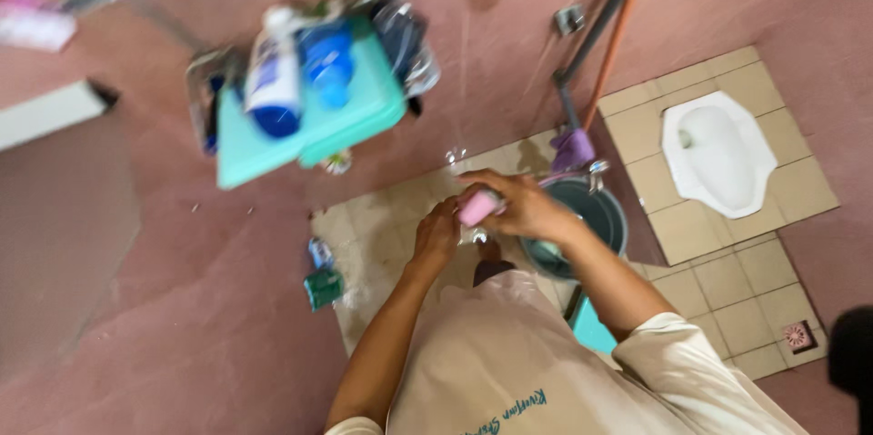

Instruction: The person cleans a wall-mounted mirror and other fixtures in a bathroom, using a handheld sprayer to rinse the mirror and a cloth to wipe down a plastic stool and the mirror surface.

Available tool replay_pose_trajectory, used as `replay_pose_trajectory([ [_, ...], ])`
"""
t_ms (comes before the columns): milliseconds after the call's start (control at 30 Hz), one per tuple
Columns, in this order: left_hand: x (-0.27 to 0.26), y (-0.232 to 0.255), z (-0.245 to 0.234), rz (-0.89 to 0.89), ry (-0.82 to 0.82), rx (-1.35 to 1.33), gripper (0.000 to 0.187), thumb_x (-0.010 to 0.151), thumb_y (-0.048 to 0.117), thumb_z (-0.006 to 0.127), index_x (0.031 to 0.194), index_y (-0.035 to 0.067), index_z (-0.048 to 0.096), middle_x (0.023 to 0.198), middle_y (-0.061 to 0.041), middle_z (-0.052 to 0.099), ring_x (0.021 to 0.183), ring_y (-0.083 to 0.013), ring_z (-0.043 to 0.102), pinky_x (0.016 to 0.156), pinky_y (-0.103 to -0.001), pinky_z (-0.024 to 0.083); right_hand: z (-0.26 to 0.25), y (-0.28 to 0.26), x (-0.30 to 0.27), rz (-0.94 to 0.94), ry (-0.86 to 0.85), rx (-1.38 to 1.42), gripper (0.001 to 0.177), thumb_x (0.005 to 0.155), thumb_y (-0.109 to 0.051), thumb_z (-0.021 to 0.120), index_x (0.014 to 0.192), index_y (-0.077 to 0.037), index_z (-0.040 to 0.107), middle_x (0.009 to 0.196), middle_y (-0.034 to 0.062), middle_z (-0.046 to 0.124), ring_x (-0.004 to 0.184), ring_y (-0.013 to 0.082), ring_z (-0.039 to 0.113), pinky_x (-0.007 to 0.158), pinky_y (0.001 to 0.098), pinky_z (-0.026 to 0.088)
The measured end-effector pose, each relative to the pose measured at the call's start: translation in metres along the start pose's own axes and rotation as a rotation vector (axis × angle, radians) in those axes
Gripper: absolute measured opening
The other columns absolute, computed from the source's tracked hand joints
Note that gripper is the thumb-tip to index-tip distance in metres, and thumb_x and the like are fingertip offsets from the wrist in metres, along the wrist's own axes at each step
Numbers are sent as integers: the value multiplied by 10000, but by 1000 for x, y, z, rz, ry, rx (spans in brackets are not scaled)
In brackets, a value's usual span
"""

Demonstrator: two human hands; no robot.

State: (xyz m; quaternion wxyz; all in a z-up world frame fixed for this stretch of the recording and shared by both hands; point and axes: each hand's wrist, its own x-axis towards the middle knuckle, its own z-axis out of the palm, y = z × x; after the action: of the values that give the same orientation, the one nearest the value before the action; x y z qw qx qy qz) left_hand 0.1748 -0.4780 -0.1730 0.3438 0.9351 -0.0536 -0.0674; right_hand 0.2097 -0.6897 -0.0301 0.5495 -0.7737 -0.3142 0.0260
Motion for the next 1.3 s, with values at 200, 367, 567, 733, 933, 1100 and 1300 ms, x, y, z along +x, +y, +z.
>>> replay_pose_trajectory([
  [200, 88, 70, 17, 30, 67, -102, 352, 1024, 285, 609, 1316, 90, 632, 1280, -188, 700, 1146, -369, 678, 967, -435, 539, -117, 57, 9, 177, 202, -7, 385, 817, -71, 806, 1167, -81, 645, 1051, 57, 790, 971, 190, 787, 828, 322, 641],
  [367, 117, 92, 14, 94, 79, -181, 459, 1006, 283, 635, 1398, 57, 564, 1351, -195, 648, 1185, -355, 656, 991, -433, 524, -131, 61, 36, 181, 692, -53, 455, 820, -107, 935, 1107, -42, 588, 944, 80, 743, 832, 137, 707, 719, 285, 598],
  [567, 129, 118, 3, 23, 64, -229, 475, 963, 260, 661, 1389, 70, 572, 1341, -169, 645, 1174, -320, 667, 924, -417, 548, -173, 90, 54, 100, 878, -216, 414, 934, -90, 928, 1149, -34, 579, 1022, 84, 745, 914, 132, 734, 728, 268, 623],
  [733, 133, 109, -2, 29, 43, -207, 434, 962, 205, 659, 1369, 68, 593, 1315, -167, 644, 1218, -324, 637, 915, -418, 548, -187, 141, 58, 125, 909, -190, 426, 927, -92, 923, 1162, -13, 576, 1017, 109, 749, 914, 154, 747, 741, 279, 627],
  [933, 128, 100, -6, 120, 71, -208, 399, 952, 149, 667, 1335, 52, 612, 1341, -169, 640, 1222, -344, 634, 976, -422, 525, -170, 151, 61, 176, 798, -145, 429, 879, -110, 922, 1136, -19, 589, 1004, 108, 757, 896, 162, 767, 764, 282, 647],
  [1100, 116, 81, -10, -29, 48, -214, 374, 948, 199, 670, 1292, 59, 629, 1323, -128, 643, 1177, -308, 655, 835, -388, 601, -153, 148, 68, 210, 651, -56, 436, 865, -120, 916, 1138, -19, 591, 982, 101, 746, 886, 151, 750, 751, 275, 630],
  [1300, 103, 60, -12, -31, 89, -233, 363, 962, 179, 665, 1297, 43, 627, 1331, -145, 638, 1165, -307, 664, 812, -386, 619, -118, 146, 77, 124, 477, 317, 311, 934, -115, 787, 1166, -82, 583, 1043, 41, 746, 982, 100, 779, 839, 265, 646],
])
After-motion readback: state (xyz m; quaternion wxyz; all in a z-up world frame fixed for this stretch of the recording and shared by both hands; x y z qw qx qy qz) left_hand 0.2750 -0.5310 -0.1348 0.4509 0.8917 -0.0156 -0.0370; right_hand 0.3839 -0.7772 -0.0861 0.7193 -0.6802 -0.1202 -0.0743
